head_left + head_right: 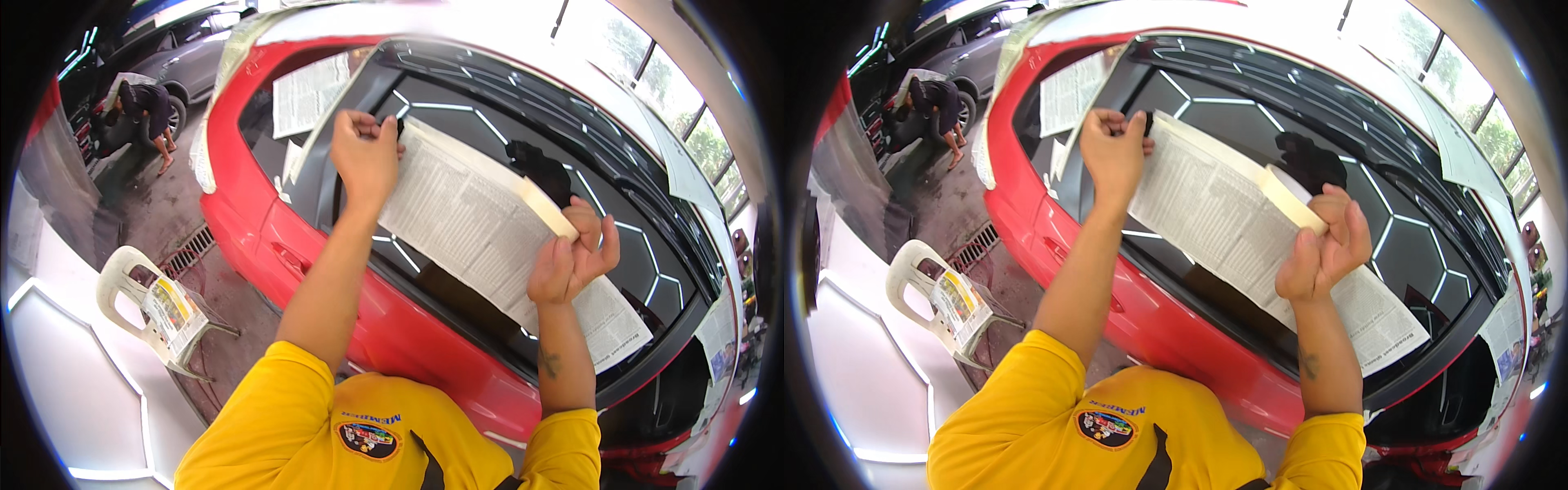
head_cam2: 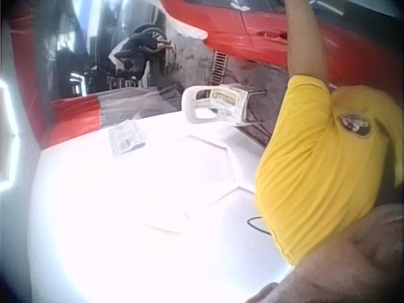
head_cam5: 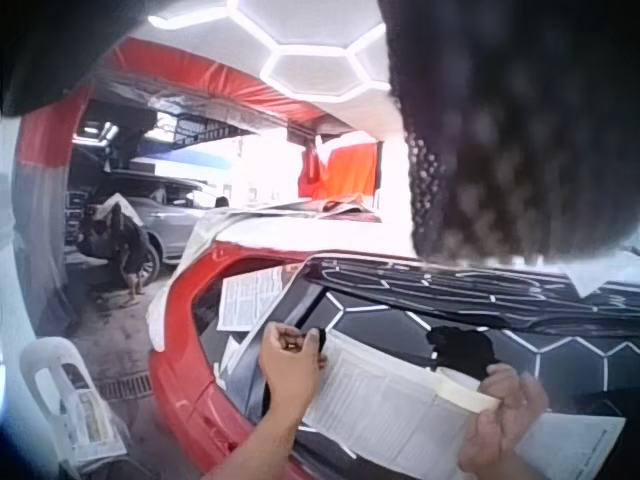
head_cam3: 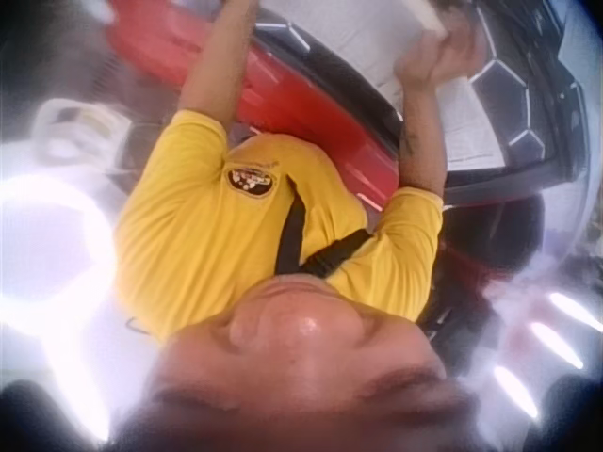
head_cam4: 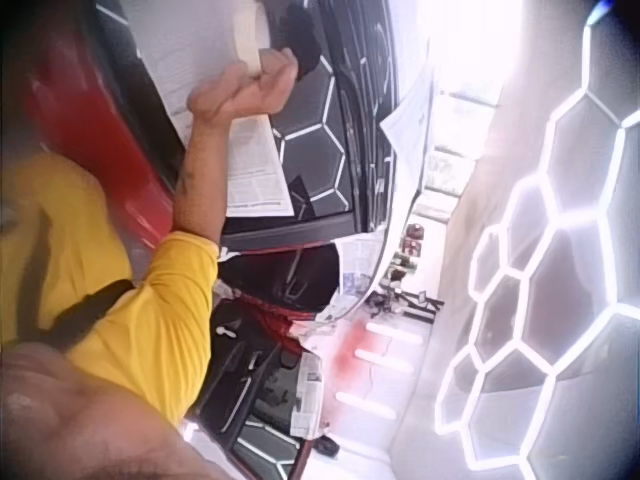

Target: The person applies sheets of newspaper to the exterior of a red car using masking tape. They cover the rear window, the roof, and the side door panels, smoothing the paper and securing it with tape to protect the surfaces.

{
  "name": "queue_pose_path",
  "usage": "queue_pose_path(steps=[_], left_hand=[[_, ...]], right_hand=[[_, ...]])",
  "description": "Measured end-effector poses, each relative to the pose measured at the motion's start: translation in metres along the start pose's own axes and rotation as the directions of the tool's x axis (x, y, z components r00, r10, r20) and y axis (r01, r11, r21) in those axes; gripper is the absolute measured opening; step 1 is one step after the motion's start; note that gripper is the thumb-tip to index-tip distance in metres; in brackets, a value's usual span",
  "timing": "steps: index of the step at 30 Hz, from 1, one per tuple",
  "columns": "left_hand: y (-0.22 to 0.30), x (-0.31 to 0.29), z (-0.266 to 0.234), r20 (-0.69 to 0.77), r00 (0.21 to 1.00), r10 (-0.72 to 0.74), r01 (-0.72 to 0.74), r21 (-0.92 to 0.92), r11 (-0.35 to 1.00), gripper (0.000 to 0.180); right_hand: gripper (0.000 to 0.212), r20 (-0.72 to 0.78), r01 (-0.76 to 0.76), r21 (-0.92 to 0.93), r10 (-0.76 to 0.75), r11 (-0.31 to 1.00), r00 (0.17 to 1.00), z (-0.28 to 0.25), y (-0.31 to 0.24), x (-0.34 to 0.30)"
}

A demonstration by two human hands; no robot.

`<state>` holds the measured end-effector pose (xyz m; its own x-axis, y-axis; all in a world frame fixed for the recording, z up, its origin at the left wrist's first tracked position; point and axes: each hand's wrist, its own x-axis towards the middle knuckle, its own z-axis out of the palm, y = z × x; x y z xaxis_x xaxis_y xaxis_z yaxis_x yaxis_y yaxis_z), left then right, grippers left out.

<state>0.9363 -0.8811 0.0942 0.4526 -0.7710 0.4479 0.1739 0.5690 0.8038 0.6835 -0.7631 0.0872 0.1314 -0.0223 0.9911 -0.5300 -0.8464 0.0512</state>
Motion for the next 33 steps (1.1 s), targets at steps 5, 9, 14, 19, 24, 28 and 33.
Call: queue_pose_path(steps=[5, 9, 14, 19, 24, 28, 33], left_hand=[[-0.024, -0.042, -0.010, 0.329, 0.626, 0.707, -0.778, 0.333, 0.534, 0.074], [-0.022, -0.061, 0.000, 0.532, 0.765, 0.362, -0.629, 0.502, 0.593, 0.121], [-0.021, -0.063, 0.005, 0.566, 0.773, 0.287, -0.621, 0.585, 0.521, 0.131], [-0.020, -0.061, 0.002, 0.543, 0.801, 0.254, -0.584, 0.612, 0.534, 0.134], [-0.017, -0.070, 0.012, 0.560, 0.793, 0.239, -0.585, 0.594, 0.552, 0.141], [-0.025, -0.058, 0.002, 0.536, 0.795, 0.284, -0.606, 0.681, 0.412, 0.148], [-0.028, -0.062, 0.008, 0.547, 0.789, 0.282, -0.613, 0.668, 0.421, 0.150]], right_hand=[[0.065, 0.012, -0.010, 0.074, 0.009, 0.997, 1.000, 0.004, 0.004, -0.008], [0.064, 0.031, -0.011, 0.016, 0.011, 1.000, 0.999, -0.007, -0.003, -0.004], [0.063, 0.127, -0.022, 0.066, 0.013, 0.998, 0.992, -0.026, -0.004, -0.007], [0.047, 0.464, 0.052, -0.119, 0.009, 0.992, 0.886, -0.060, -0.035, 0.030], [0.044, 0.547, 0.105, -0.268, 0.061, 0.958, 0.835, -0.086, -0.046, 0.045], [0.045, 0.476, -0.049, -0.227, 0.155, 0.973, 0.866, -0.067, -0.046, 0.052], [0.036, 0.558, -0.071, -0.497, 0.381, 0.865, 0.738, -0.083, -0.072, 0.085]])
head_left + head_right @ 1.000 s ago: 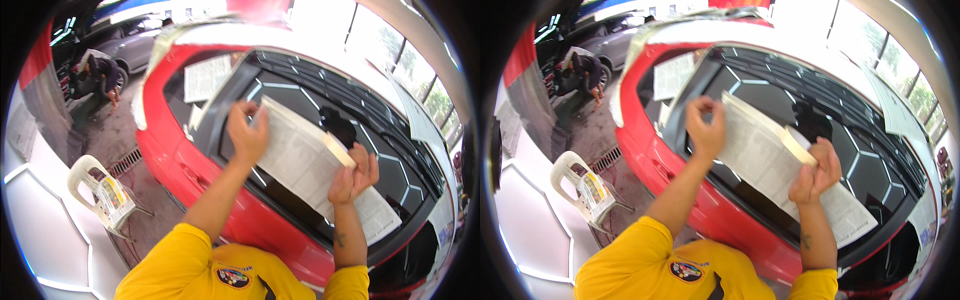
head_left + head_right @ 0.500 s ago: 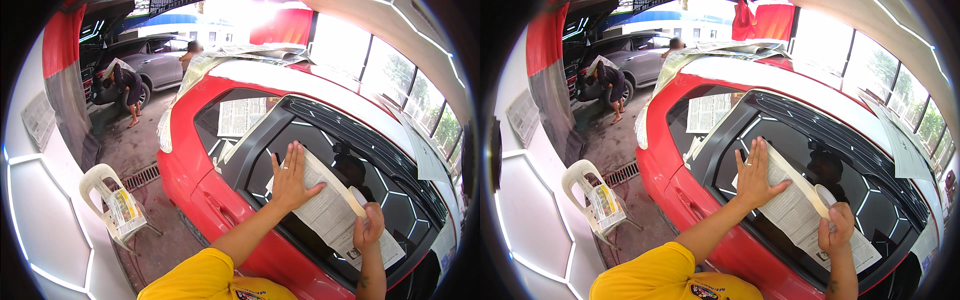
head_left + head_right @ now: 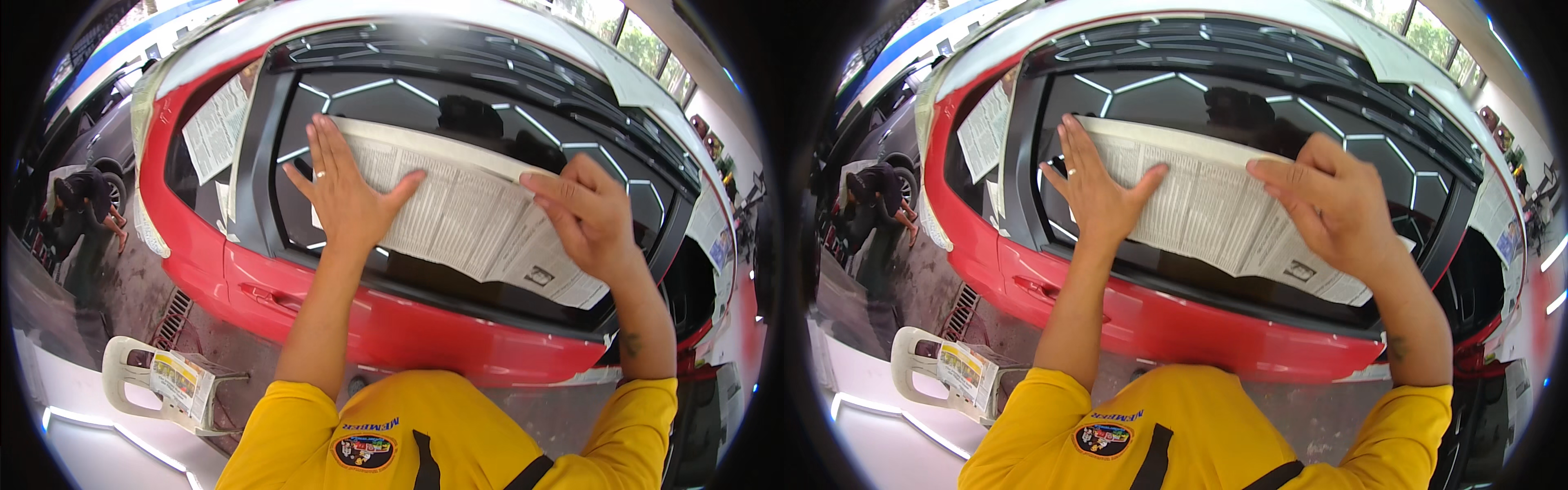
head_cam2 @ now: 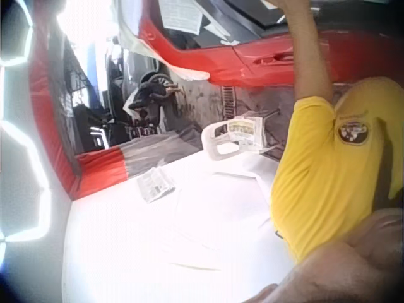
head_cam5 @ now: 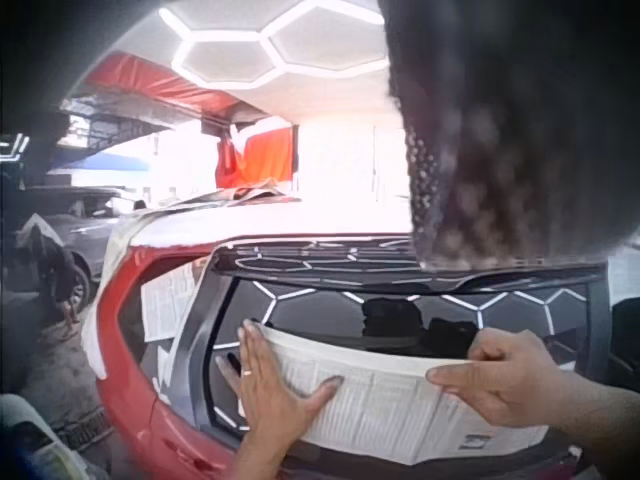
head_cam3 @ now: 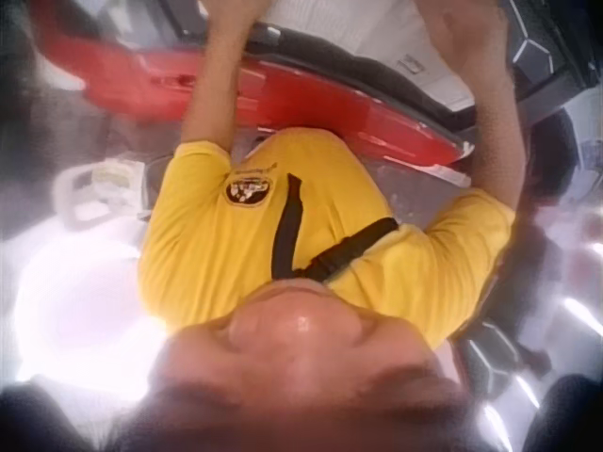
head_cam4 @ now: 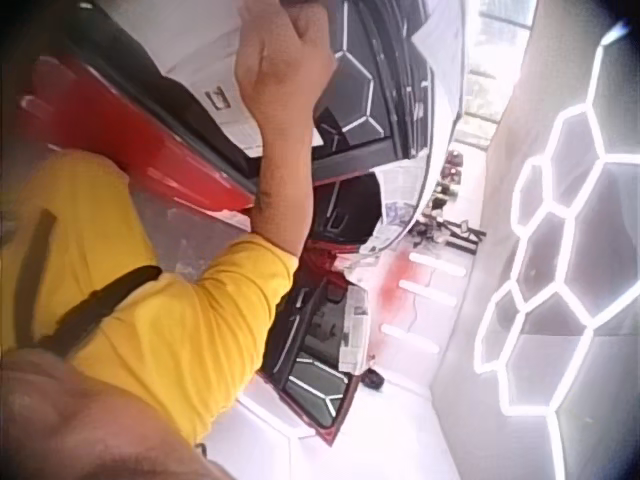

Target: The person applies sheets of newspaper to the exterior of a red car using masking tape. They cover the rear window, the roof, and the side door panels, smoothing the paper and securing it with tape to protect the surfaces.

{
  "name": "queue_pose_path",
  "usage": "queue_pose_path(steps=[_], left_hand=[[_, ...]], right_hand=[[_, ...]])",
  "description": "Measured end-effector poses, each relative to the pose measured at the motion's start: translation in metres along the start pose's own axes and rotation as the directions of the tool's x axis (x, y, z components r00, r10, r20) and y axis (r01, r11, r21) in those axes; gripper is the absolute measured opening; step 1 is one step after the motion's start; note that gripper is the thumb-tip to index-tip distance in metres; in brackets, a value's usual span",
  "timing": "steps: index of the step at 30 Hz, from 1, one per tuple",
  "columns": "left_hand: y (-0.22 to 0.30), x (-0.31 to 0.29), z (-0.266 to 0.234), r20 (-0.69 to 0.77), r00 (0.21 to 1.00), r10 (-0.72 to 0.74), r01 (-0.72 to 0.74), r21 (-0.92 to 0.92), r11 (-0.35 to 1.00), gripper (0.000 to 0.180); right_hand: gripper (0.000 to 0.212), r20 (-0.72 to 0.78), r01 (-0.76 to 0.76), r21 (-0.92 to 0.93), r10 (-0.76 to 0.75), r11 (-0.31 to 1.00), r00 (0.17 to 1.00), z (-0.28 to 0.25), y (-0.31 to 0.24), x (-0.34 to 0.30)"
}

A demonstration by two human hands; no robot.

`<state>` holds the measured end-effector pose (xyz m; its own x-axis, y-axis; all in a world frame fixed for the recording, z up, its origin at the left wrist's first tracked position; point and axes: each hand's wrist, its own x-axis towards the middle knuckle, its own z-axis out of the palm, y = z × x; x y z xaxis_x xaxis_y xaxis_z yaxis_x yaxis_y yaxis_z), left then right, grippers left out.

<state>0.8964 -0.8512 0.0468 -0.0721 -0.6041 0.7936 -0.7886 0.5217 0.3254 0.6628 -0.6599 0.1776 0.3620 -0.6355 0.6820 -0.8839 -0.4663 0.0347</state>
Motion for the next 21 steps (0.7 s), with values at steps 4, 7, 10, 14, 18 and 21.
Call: queue_pose_path(steps=[4, 7, 10, 14, 18, 21], left_hand=[[0.004, 0.001, -0.004, -0.005, 1.000, 0.014, -0.014, -0.011, 1.000, 0.146], [0.003, 0.002, 0.000, -0.005, 1.000, 0.006, -0.006, -0.012, 1.000, 0.146], [0.003, 0.002, 0.000, -0.004, 1.000, 0.005, -0.005, -0.015, 1.000, 0.146], [0.003, 0.001, -0.003, 0.003, 1.000, -0.002, 0.002, -0.023, 1.000, 0.145], [0.001, 0.002, -0.001, 0.007, 1.000, -0.010, 0.010, 0.026, 1.000, 0.147], [-0.002, 0.002, 0.000, 0.001, 1.000, 0.002, -0.002, 0.023, 1.000, 0.143]], right_hand=[[0.036, 0.165, -0.085, -0.228, 0.125, 0.970, 0.978, -0.027, -0.024, 0.004], [0.043, 0.237, -0.052, -0.427, 0.167, 0.903, 0.957, -0.024, -0.038, 0.001], [0.051, 0.278, 0.042, -0.563, 0.142, 0.825, 0.950, -0.019, -0.045, 0.000], [0.052, 0.251, 0.068, -0.657, 0.132, 0.751, 0.959, -0.022, -0.057, 0.014], [0.055, 0.260, 0.021, -0.546, 0.146, 0.838, 0.955, -0.043, -0.095, 0.028], [0.055, 0.282, -0.033, -0.454, 0.179, 0.890, 0.943, -0.024, -0.101, 0.012]])
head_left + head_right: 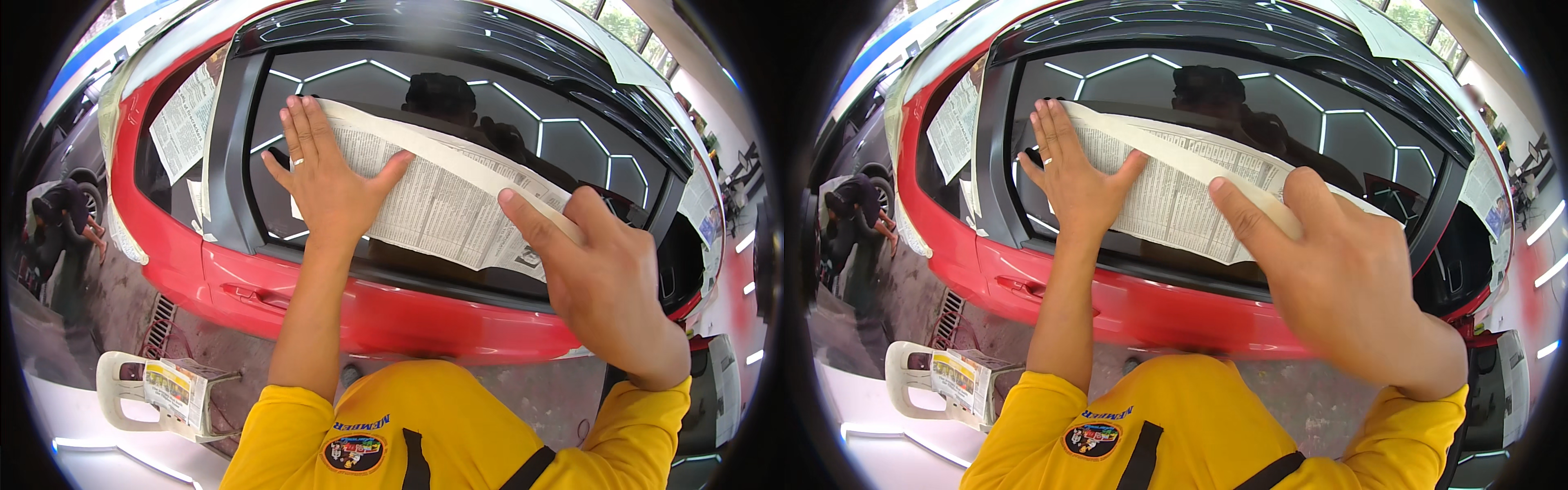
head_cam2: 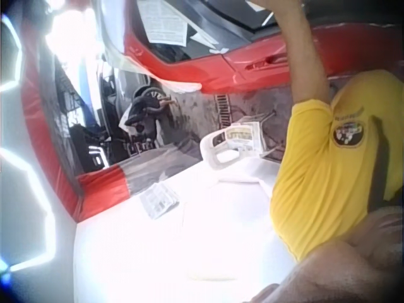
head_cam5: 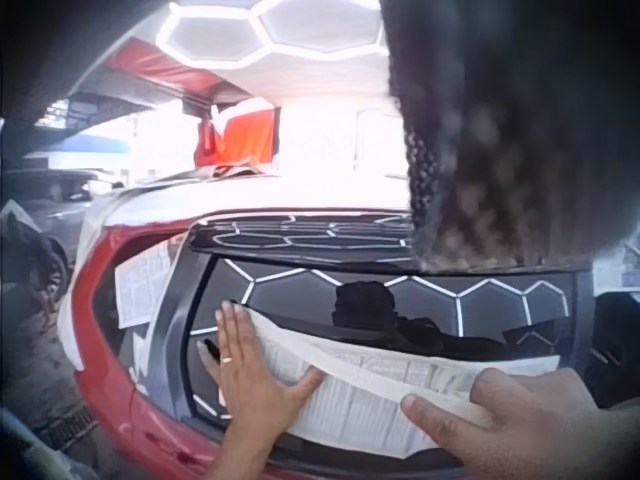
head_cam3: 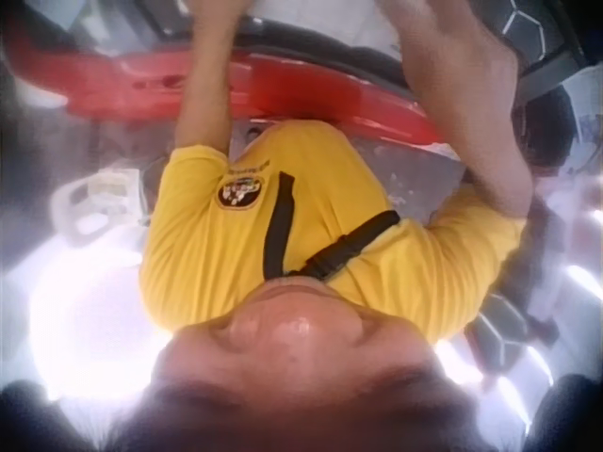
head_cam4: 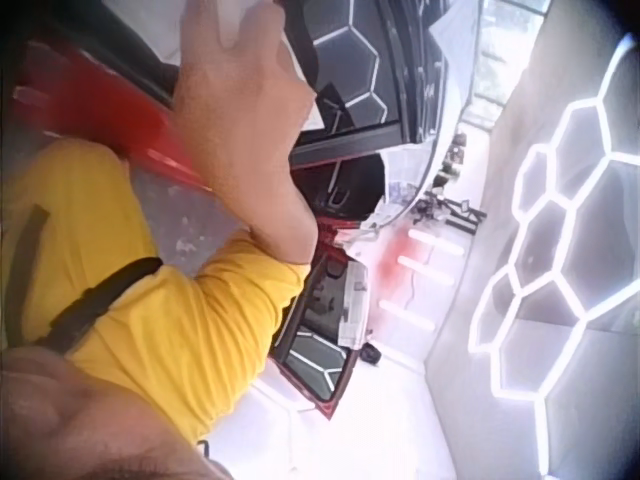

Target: The person applies sheets of newspaper to the exterior of a red car using masking tape. They cover the rear window, the roof, and the side door panels, smoothing the paper and securing it with tape to protect the surfaces.

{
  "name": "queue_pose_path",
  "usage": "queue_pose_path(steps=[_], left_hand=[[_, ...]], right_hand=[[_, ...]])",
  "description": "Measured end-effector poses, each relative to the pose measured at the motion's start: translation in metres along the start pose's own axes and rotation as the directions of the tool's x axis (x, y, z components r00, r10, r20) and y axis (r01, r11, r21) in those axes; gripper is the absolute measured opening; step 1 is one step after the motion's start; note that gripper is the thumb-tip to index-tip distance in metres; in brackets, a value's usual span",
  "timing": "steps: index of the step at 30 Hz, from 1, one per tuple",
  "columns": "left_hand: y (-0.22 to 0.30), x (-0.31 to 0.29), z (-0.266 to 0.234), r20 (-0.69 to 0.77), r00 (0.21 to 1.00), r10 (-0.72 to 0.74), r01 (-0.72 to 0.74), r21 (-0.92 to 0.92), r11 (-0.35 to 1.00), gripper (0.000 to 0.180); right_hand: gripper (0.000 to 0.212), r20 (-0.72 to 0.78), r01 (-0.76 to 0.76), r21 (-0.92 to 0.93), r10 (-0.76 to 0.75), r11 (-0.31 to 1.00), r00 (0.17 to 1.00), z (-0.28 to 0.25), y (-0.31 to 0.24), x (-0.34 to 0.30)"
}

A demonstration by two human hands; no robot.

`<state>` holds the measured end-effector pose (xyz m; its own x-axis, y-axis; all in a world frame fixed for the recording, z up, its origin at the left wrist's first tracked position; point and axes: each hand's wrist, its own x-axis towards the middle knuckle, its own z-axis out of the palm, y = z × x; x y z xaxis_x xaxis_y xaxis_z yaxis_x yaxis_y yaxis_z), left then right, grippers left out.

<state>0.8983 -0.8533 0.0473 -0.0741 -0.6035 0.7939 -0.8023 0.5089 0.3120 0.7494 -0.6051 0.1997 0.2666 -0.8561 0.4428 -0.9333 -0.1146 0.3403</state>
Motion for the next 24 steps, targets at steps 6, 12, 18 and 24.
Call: queue_pose_path(steps=[6, 12, 18, 24], left_hand=[[0.007, 0.002, -0.001, 0.009, 1.000, -0.010, 0.011, -0.043, 0.999, 0.143], [0.004, 0.001, 0.001, 0.006, 1.000, -0.011, 0.011, -0.022, 1.000, 0.143], [0.006, 0.001, 0.001, 0.001, 1.000, 0.003, -0.003, -0.036, 0.999, 0.142], [-0.012, 0.002, -0.009, -0.095, 0.995, 0.039, -0.038, 0.008, 0.999, 0.136]], right_hand=[[0.049, 0.038, -0.135, -0.163, 0.143, 0.977, 0.989, 0.056, 0.041, -0.002], [0.043, 0.060, -0.111, -0.203, 0.125, 0.973, 0.990, 0.058, 0.043, 0.013], [0.048, 0.139, -0.100, -0.275, 0.143, 0.956, 0.980, 0.056, 0.039, 0.015], [0.052, 0.141, 0.012, -0.221, 0.020, 0.975, 0.990, 0.061, 0.041, 0.028]])
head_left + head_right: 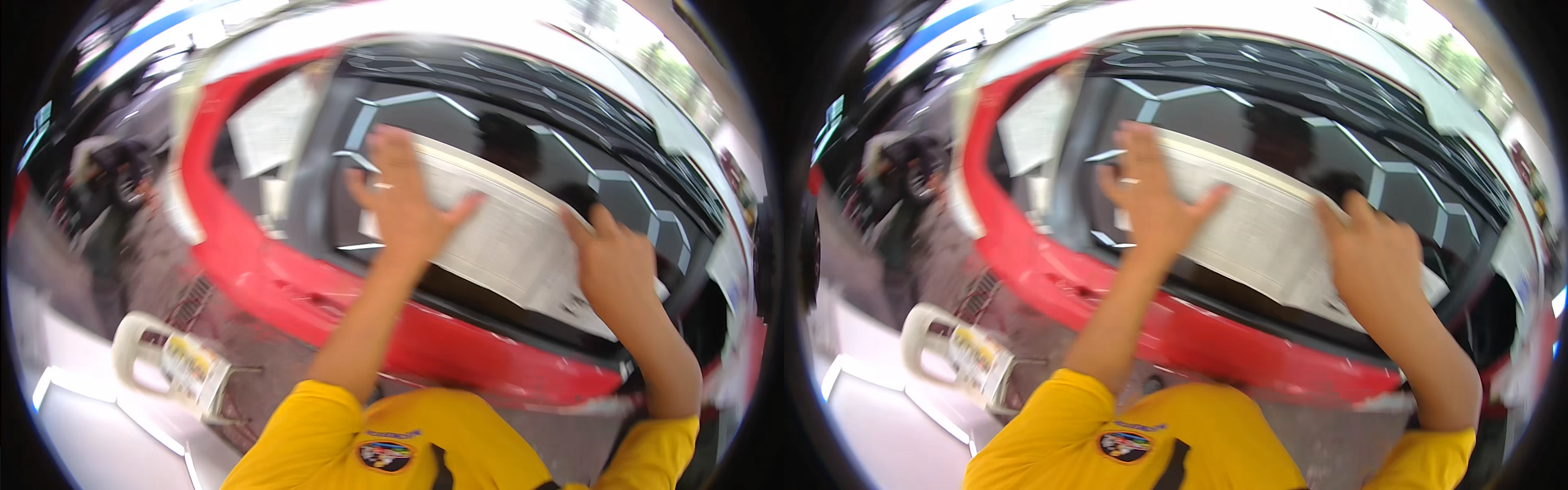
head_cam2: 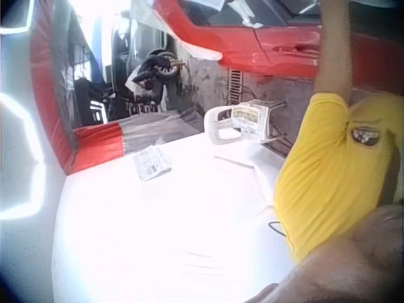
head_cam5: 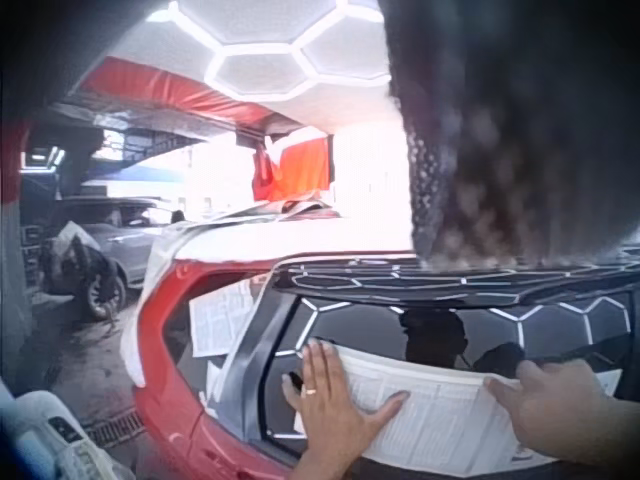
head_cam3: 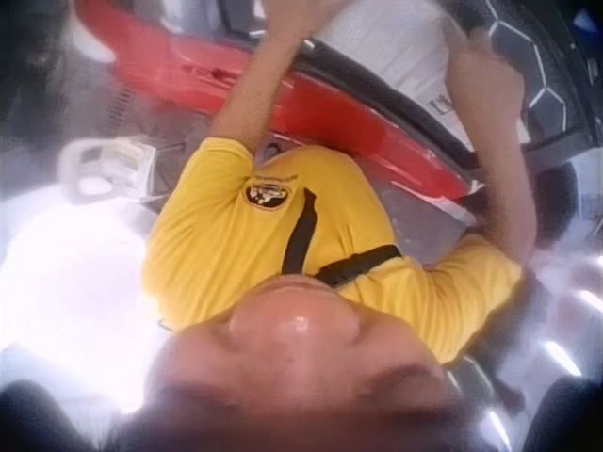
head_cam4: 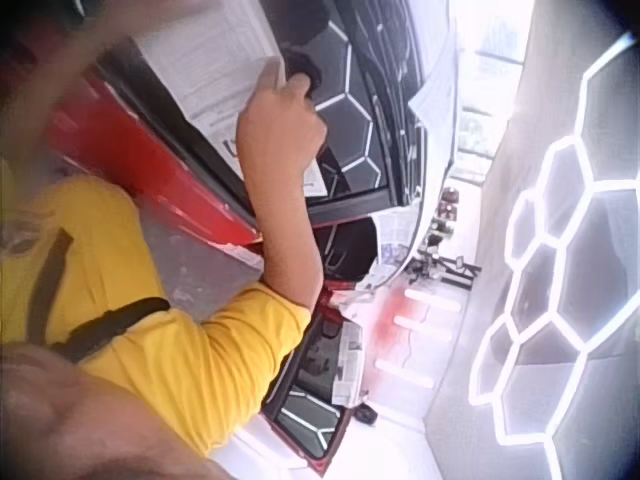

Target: The person applies sheets of newspaper to the exterior of a red car using masking tape. They cover the rear window, the roof, and the side door panels, smoothing the paper and securing it with tape to protect the surfaces.

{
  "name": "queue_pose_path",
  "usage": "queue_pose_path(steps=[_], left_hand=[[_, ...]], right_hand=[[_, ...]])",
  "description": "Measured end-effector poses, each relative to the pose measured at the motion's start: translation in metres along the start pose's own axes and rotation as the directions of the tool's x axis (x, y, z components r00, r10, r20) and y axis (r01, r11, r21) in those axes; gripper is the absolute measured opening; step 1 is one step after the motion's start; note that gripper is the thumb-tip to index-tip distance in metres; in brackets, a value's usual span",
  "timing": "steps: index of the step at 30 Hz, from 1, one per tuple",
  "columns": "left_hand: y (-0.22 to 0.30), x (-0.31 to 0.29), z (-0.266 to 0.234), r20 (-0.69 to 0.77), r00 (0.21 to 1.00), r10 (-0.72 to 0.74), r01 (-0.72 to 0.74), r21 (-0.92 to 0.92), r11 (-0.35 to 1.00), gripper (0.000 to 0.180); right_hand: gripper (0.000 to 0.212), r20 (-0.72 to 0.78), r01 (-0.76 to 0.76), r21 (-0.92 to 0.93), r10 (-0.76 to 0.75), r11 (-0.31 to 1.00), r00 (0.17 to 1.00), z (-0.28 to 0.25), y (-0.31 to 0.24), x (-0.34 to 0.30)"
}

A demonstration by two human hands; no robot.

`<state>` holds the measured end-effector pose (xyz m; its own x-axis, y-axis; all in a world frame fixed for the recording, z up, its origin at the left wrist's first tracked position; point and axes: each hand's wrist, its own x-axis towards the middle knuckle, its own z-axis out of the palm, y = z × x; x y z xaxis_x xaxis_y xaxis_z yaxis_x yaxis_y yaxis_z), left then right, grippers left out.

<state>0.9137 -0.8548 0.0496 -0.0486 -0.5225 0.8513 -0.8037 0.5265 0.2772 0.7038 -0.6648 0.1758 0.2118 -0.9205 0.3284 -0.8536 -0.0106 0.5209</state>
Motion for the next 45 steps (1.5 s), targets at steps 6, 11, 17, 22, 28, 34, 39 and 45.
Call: queue_pose_path(steps=[6, 11, 17, 22, 28, 34, 39, 45], left_hand=[[0.033, -0.008, 0.003, 0.100, 0.995, -0.014, 0.032, -0.185, 0.982, 0.128], [0.058, -0.029, 0.007, 0.020, 0.990, 0.139, -0.134, -0.162, 0.978, 0.120], [0.126, -0.056, 0.015, 0.124, 0.979, 0.164, -0.112, -0.352, 0.929, 0.127], [0.132, -0.057, 0.008, 0.145, 0.979, 0.141, -0.093, -0.292, 0.952, 0.133], [0.148, -0.054, 0.010, 0.140, 0.978, 0.156, -0.120, -0.236, 0.964, 0.140], [0.143, -0.054, 0.015, 0.180, 0.974, 0.135, -0.125, -0.065, 0.990, 0.147], [0.141, -0.056, 0.014, 0.153, 0.980, 0.124, -0.122, -0.024, 0.992, 0.144], [0.147, -0.055, 0.021, 0.120, 0.982, 0.145, -0.142, -0.031, 0.989, 0.147]], right_hand=[[0.045, -0.024, 0.004, -0.099, -0.006, 0.995, 1.000, 0.009, 0.018, -0.024], [0.042, -0.096, 0.087, -0.083, -0.094, 0.993, 0.991, 0.017, 0.015, -0.005], [0.045, -0.192, 0.125, -0.085, -0.140, 0.988, 0.971, 0.026, 0.022, -0.013], [0.050, -0.346, 0.157, 0.156, -0.095, 0.975, 0.934, 0.033, 0.045, -0.030], [0.051, -0.435, 0.265, 0.616, 0.040, 0.742, 0.899, 0.023, 0.071, -0.071], [0.035, -0.224, 0.146, 0.783, 0.056, 0.604, 0.973, 0.003, 0.115, -0.101], [0.032, -0.192, 0.043, 0.700, 0.130, 0.713, 0.973, -0.029, 0.159, -0.168], [0.038, -0.197, -0.090, 0.374, 0.174, 0.923, 0.965, 0.030, 0.153, -0.194]])
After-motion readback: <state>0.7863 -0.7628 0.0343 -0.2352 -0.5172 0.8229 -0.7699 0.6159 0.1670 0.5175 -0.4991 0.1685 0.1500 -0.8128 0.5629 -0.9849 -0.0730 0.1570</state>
